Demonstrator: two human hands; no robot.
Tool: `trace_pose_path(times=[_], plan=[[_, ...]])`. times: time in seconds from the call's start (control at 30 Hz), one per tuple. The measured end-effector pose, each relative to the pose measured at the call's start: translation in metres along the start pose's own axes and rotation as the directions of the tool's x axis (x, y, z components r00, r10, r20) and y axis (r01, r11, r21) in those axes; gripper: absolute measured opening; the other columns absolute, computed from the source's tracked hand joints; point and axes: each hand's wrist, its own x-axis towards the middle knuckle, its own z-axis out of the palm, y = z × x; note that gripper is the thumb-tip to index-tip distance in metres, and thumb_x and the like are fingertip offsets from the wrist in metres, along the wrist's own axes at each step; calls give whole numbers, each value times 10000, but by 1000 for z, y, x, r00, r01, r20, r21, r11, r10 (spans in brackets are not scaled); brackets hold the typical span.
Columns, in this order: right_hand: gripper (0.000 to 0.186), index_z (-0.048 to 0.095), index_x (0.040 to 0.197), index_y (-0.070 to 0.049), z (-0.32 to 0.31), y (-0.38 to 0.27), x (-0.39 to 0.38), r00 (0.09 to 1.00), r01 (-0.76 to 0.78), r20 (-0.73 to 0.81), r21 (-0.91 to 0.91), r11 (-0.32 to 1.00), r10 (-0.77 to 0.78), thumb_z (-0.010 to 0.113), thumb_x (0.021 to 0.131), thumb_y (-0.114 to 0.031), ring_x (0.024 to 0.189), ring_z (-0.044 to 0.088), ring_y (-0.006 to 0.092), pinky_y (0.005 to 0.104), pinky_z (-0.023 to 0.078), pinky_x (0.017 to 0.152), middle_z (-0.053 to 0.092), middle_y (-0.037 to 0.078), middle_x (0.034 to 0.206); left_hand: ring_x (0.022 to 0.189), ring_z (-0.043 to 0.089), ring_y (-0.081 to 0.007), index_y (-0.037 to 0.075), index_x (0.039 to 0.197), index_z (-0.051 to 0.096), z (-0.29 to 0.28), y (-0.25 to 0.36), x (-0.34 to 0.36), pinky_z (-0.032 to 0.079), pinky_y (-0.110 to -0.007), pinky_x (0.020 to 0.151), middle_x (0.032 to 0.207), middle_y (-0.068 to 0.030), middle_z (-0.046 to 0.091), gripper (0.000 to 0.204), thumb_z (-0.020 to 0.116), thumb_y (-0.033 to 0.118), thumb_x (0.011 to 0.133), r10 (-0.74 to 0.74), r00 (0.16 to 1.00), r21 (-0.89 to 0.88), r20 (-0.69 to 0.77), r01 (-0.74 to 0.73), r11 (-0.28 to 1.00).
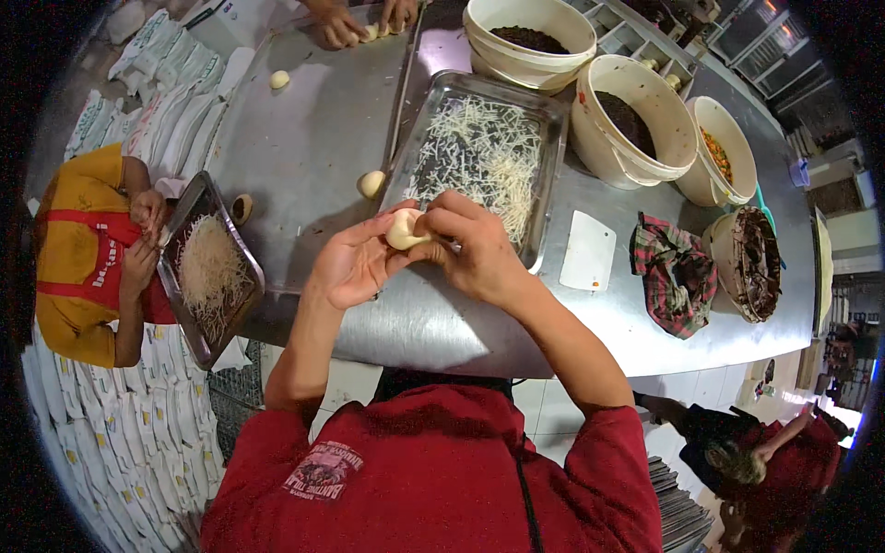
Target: Fill dough balls with chocolate paste and top them with shredded cheese in a bakery.
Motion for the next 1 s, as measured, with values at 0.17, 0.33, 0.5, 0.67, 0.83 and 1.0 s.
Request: trace_pose_path(times=[0.17, 0.33, 0.5, 0.67, 0.83, 1.0], plan=[[135, 505, 768, -1, 42, 26, 4, 824, -534, 69, 424, 731, 562, 590, 680, 56, 678, 528, 158, 250, 444, 560, 533, 59, 772, 919, 541, -200, -11, 1126, 447, -18, -4, -3, 460, -314, 785, 1041, -110, 530, 331, 484, 125, 827, 207, 961, 91, -181, -193, 977], [159, 525, 826, -4, 60, 40, 20, 892, -416, 7, 401, 816, 451, 584, 692, 59, 738, 530, 122, 244, 458, 594, 557, 42, 830, 856, 576, -197, -39, 1030, 533, -71, 25, 12, 466, -280, 721, 955, -116, 587, 298, 579, 72, 758, 655, 727, 792, -206, -268, 548], [288, 527, 966, -19, 19, 30, 22, 883, -458, -12, 198, 867, 469, 586, 693, 53, 809, 532, 125, 243, 456, 676, 558, 74, 891, 788, 588, -198, -8, 977, 578, -101, 61, 38, 451, -282, 704, 864, -133, 614, 350, 673, 63, 648, 808, 588, 992, -38, 123, -43], [304, 531, 971, -19, -14, 14, 14, 875, -438, -99, 257, 862, 474, 601, 681, 40, 836, 538, 150, 256, 455, 712, 564, 77, 924, 798, 571, -214, 25, 1069, 535, -105, 61, 60, 447, -313, 713, 899, -99, 605, 470, 683, 50, 624, 695, 717, 943, -57, 267, -199], [306, 525, 987, 1, -57, 25, -13, 868, -449, -190, 98, 888, 459, 591, 691, 39, 866, 522, 140, 260, 442, 728, 558, 77, 945, 827, 546, -228, 21, 1076, 508, -129, 53, 36, 450, -322, 699, 924, -72, 569, 461, 652, 35, 638, 849, 475, 916, -233, -187, 356], [264, 532, 981, -2, -80, 48, -22, 846, -504, -222, -39, 863, 485, 568, 720, 15, 864, 520, 133, 246, 427, 731, 563, 58, 923, 827, 516, -228, 33, 1014, 510, -202, 102, 14, 446, -328, 678, 915, -65, 532, 346, 586, 48, 677, 719, 159, 553, -676, -535, 639]])
